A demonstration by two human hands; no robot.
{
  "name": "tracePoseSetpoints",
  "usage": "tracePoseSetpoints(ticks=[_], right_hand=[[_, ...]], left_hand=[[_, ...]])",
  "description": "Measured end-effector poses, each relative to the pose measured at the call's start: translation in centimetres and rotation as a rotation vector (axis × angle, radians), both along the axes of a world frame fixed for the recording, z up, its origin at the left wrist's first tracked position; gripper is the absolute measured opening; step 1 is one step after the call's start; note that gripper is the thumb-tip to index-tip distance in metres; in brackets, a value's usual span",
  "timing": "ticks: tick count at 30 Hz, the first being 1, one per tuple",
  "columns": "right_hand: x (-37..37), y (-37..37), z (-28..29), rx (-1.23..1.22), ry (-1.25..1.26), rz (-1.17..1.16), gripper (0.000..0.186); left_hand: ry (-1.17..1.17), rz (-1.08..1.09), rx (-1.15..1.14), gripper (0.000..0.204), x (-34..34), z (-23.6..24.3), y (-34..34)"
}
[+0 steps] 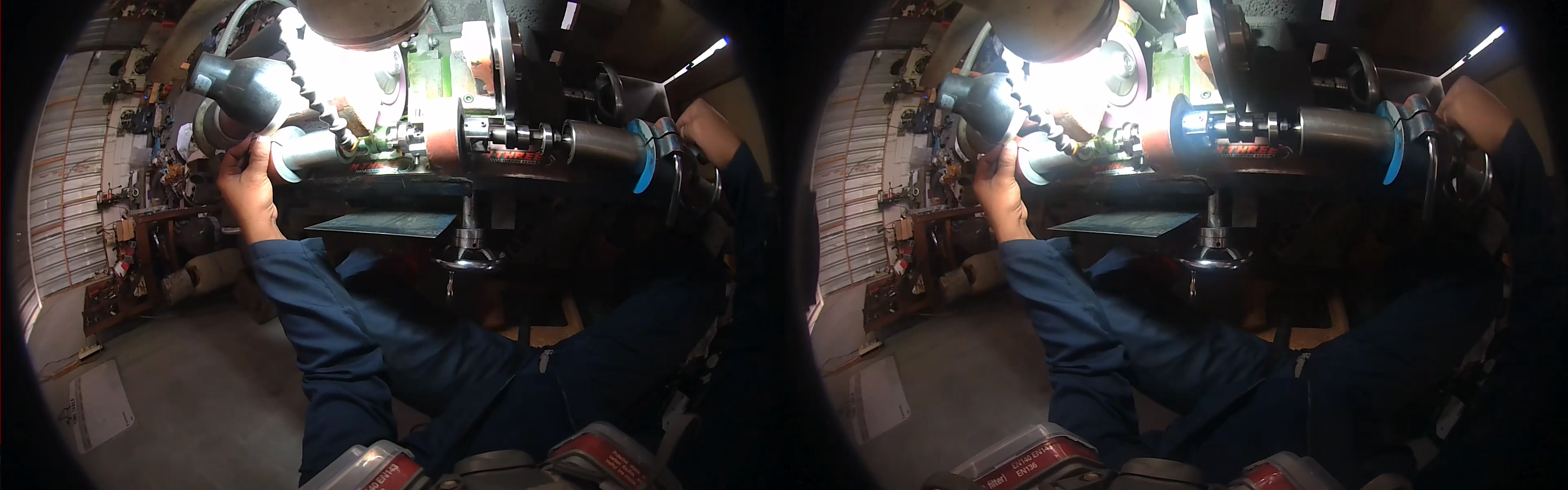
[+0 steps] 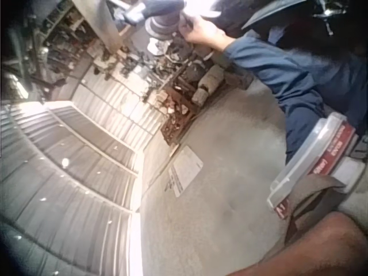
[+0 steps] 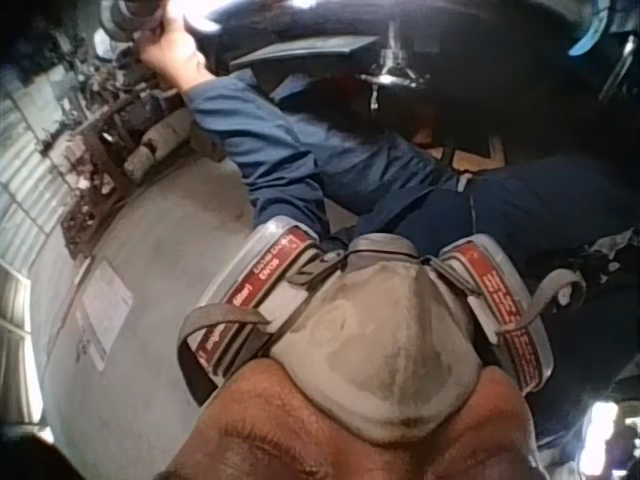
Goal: The person holds a metal tool against a rotating grinding wheel of a sharpening machine, periodically removing it to measure the dimensions with a digital caliper and wiping the surface with a white cloth.
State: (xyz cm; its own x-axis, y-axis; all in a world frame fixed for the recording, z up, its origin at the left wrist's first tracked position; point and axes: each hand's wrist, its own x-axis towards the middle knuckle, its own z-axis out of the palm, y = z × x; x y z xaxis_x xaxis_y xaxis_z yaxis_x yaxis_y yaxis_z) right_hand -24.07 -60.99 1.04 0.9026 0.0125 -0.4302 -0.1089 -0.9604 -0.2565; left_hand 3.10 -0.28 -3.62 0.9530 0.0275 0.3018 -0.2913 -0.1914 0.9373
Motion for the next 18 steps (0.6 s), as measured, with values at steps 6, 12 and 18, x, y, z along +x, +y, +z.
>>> tracePoseSetpoints(ticks=[6, 12, 18], right_hand=[[-3.5, 1.5, -1.6, -0.039, -0.500, -0.433, 0.026], [-5.3, 8.7, -0.6, -0.247, -0.829, -0.461, 0.029], [-6.6, 13.8, -2.8, -0.349, -1.267, -0.490, 0.035]], left_hand=[[-0.041, 0.009, 0.029, 0.023, 0.1, 0.6, 0.8], [-0.015, 0.027, 0.017, 0.023, -0.3, 1.1, 0.9], [0.014, 0.021, -0.001, 0.024, -0.4, 0.8, 0.0]])
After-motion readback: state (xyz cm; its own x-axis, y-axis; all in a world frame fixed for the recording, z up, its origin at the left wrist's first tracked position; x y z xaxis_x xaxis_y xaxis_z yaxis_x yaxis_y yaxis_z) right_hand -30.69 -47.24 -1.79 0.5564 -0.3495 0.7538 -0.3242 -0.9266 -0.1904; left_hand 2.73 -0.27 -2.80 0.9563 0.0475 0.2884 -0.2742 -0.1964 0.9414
